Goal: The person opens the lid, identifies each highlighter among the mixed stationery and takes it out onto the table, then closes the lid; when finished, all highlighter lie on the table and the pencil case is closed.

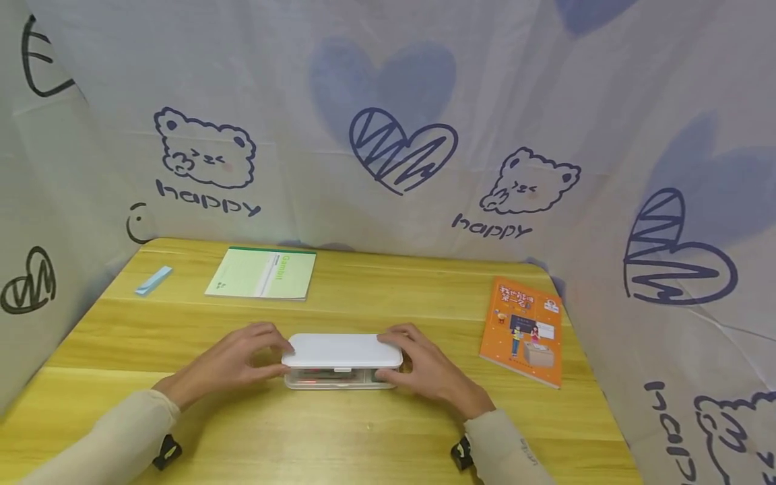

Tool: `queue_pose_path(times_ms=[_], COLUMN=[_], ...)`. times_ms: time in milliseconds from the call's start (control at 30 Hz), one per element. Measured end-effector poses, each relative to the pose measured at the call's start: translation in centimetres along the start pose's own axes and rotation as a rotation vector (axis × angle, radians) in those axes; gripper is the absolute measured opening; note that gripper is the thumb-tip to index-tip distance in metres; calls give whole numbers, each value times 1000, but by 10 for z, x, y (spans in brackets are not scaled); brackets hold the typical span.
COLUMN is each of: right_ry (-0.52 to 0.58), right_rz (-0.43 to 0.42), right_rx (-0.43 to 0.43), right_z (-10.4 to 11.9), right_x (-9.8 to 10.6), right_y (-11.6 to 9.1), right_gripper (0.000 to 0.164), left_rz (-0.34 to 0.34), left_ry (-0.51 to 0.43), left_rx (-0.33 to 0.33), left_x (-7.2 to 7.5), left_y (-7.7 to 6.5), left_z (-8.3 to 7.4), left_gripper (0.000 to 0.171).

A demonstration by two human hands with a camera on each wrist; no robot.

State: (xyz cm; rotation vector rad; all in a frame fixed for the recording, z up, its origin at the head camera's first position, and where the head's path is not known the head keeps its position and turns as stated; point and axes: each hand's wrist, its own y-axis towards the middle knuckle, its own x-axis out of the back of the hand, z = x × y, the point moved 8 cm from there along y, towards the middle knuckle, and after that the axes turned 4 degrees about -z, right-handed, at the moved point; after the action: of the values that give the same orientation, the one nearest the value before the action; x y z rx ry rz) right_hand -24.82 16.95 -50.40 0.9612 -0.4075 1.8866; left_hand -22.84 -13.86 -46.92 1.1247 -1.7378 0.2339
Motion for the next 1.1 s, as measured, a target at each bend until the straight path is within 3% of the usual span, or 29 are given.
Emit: queue_pose_path(times_ms=[133,300,467,600,767,933,1100], right_ry=[55,94,107,165,134,51,9], right_rz=[-83,-240,-361,-363,-282,-150,-81], right_rx=[-74,-162,-134,-76,-17,-13,-30], right_z=[-3,-6,-4,-2,0,1,0], right_x=[8,22,32,32,25,15,8], right_y=[1,2,1,2,3,5,7], right_gripper=[55,42,29,23,57,79,83], left_rz=[-65,-159,-178,-149,-93,73,235], left_ry=[-67,-55,-21,-30,4,57,43], left_rx=[-34,-91,-65,13,56,84,113], left_x=[3,12,14,11,7,-8,-24], left_y=[-4,-8,-8,-8,-6,1,7], left_z=[-1,-2,2,9,16,21,22], left_gripper=[20,20,36,55,69,82,97])
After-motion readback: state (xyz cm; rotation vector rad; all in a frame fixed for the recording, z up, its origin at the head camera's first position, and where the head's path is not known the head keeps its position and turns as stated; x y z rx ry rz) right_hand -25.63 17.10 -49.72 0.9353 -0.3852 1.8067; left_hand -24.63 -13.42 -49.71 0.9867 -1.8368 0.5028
